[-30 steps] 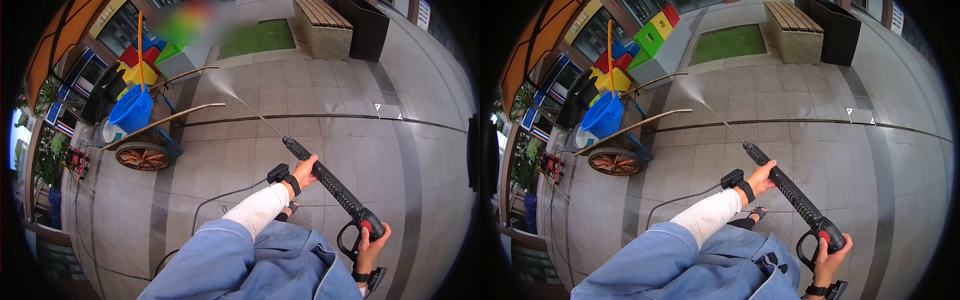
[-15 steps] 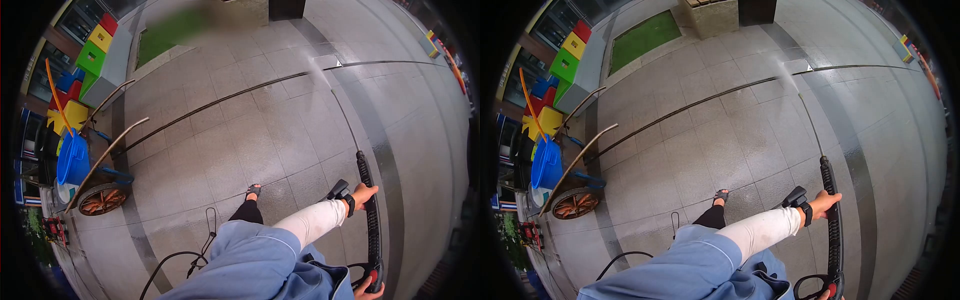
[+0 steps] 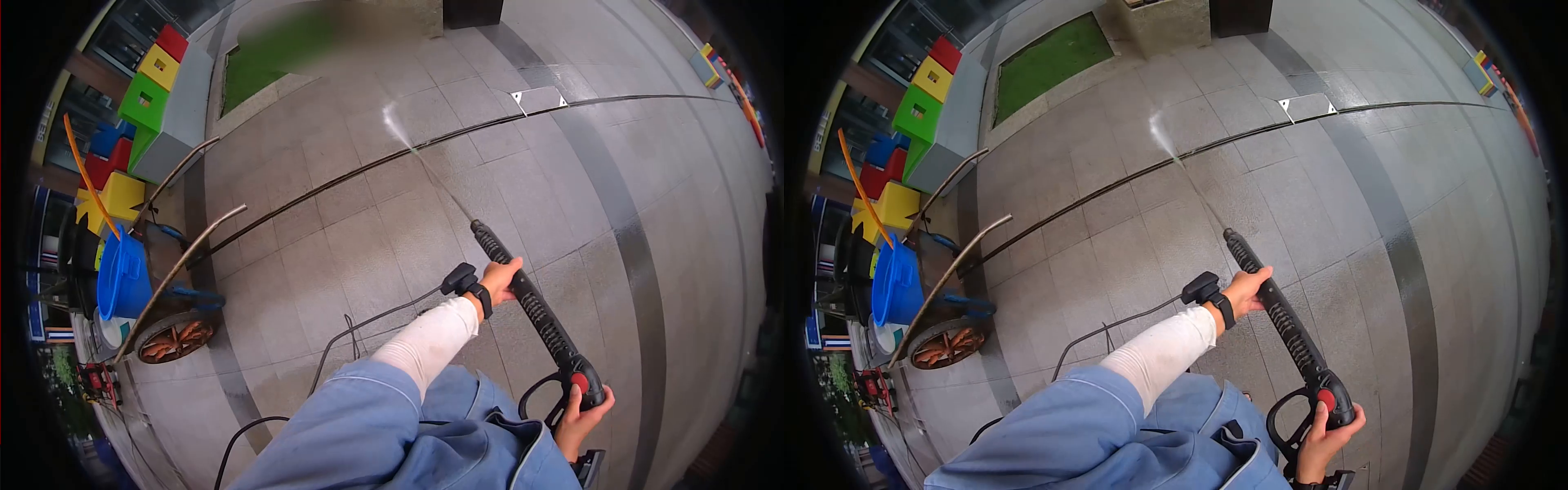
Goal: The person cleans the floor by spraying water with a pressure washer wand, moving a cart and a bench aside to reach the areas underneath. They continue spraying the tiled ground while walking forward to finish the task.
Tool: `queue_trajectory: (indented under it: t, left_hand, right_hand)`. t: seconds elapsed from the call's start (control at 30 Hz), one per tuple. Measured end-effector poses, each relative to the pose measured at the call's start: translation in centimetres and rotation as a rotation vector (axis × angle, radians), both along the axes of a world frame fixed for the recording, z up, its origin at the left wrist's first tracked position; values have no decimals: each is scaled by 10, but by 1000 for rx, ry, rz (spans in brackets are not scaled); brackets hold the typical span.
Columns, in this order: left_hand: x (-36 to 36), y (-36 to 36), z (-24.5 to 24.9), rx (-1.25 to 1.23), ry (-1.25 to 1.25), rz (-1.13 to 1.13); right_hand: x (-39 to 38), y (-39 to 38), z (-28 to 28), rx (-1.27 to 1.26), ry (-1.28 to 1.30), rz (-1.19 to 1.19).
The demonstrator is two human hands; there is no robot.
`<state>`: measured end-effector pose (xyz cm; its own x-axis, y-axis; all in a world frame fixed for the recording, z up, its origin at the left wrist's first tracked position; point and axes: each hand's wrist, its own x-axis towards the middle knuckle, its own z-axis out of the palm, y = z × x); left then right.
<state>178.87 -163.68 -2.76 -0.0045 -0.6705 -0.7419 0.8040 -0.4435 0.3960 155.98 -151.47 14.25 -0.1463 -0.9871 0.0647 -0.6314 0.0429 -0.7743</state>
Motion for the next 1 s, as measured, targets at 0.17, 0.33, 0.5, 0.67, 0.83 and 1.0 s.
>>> queue_trajectory:
  t: [0.17, 0.33, 0.5, 0.67, 0.83, 1.0]
  left_hand:
    - [141, 94, -29, 259, -13, 288]
    - [130, 86, -20, 316, -14, 169]
    - [32, -28, 19, -86, -27, -161]
    - [27, -69, 30, -140, -3, -162]
    - [109, -47, 14, -51, -75, -95]
    - [106, -74, 27, -136, -31, -176]
  right_hand:
    - [100, -39, -14, 184, -6, 424]
    - [92, -33, 3, 175, 48, 332]
    - [57, 12, 8, -37, -17, -125]
    - [69, -5, 18, -76, 23, -182]
    - [100, -36, 12, -11, 32, -4]
    - [113, -40, 11, -94, 81, -55]
